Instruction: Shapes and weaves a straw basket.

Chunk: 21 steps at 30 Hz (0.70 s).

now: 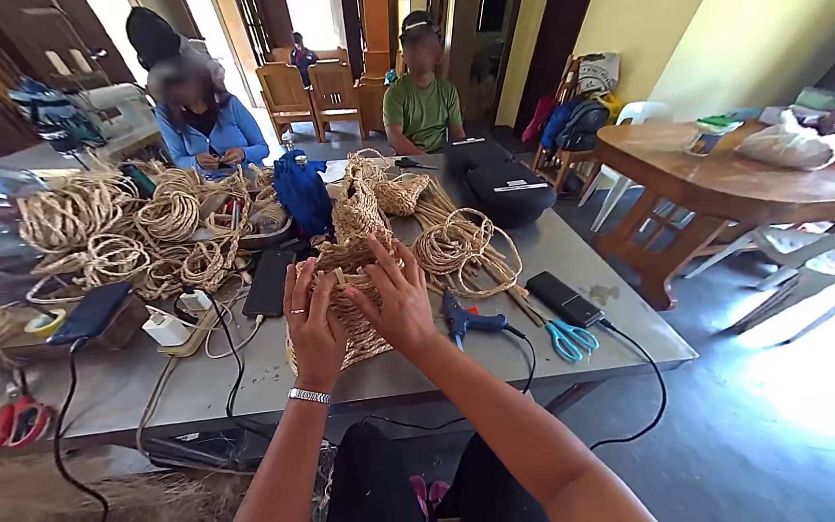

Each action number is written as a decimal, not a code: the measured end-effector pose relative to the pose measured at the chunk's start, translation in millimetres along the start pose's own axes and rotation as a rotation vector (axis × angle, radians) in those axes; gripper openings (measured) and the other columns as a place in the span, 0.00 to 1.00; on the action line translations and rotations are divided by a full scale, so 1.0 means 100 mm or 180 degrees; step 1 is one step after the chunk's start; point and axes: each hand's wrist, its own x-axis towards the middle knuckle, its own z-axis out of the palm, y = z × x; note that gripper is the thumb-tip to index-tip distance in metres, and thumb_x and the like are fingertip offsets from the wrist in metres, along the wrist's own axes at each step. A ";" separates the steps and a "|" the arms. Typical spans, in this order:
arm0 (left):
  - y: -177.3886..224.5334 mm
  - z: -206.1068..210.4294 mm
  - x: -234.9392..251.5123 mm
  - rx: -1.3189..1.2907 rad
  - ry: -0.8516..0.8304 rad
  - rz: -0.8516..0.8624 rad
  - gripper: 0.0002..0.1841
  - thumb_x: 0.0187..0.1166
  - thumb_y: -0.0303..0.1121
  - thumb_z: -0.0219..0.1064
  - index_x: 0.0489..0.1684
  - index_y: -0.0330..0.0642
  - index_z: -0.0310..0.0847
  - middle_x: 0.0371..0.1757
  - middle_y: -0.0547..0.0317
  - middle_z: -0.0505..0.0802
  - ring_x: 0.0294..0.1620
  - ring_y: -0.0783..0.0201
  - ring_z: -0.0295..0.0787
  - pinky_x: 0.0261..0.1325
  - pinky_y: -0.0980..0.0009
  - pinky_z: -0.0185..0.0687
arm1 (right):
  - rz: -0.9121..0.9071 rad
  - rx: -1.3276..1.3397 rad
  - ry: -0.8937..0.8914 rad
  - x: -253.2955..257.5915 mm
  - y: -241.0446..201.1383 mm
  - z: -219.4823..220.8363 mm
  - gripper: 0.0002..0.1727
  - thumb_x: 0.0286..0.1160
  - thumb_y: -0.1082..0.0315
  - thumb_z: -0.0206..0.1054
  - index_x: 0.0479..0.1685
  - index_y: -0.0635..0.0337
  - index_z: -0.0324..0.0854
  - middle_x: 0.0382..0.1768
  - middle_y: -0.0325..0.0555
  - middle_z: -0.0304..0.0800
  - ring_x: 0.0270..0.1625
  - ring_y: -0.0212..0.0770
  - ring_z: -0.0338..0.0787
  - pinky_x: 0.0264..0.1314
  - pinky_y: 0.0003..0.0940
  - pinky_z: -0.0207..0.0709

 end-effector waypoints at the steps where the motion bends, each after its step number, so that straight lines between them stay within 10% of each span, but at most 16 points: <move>1: -0.01 0.01 0.00 -0.0002 0.0028 0.0023 0.22 0.85 0.23 0.47 0.70 0.43 0.82 0.87 0.46 0.73 0.93 0.42 0.55 0.92 0.48 0.54 | -0.0024 0.0008 0.0004 0.00 0.01 0.00 0.27 0.83 0.39 0.61 0.50 0.54 0.90 0.89 0.40 0.68 0.90 0.58 0.63 0.83 0.59 0.66; 13: -0.03 0.05 -0.07 0.0011 0.0109 -0.0031 0.20 0.85 0.22 0.47 0.64 0.42 0.85 0.86 0.47 0.75 0.93 0.41 0.55 0.92 0.46 0.53 | -0.0126 0.0127 0.0124 -0.15 0.08 0.15 0.24 0.83 0.42 0.63 0.53 0.54 0.89 0.87 0.43 0.71 0.91 0.58 0.62 0.85 0.61 0.61; 21: -0.12 -0.16 0.07 -0.0696 -0.0122 0.0280 0.19 0.89 0.29 0.47 0.55 0.32 0.86 0.80 0.37 0.80 0.90 0.36 0.60 0.94 0.45 0.49 | -0.0045 0.0317 -0.0161 -0.18 -0.13 -0.19 0.30 0.83 0.44 0.64 0.73 0.55 0.81 0.90 0.55 0.61 0.90 0.65 0.60 0.83 0.62 0.64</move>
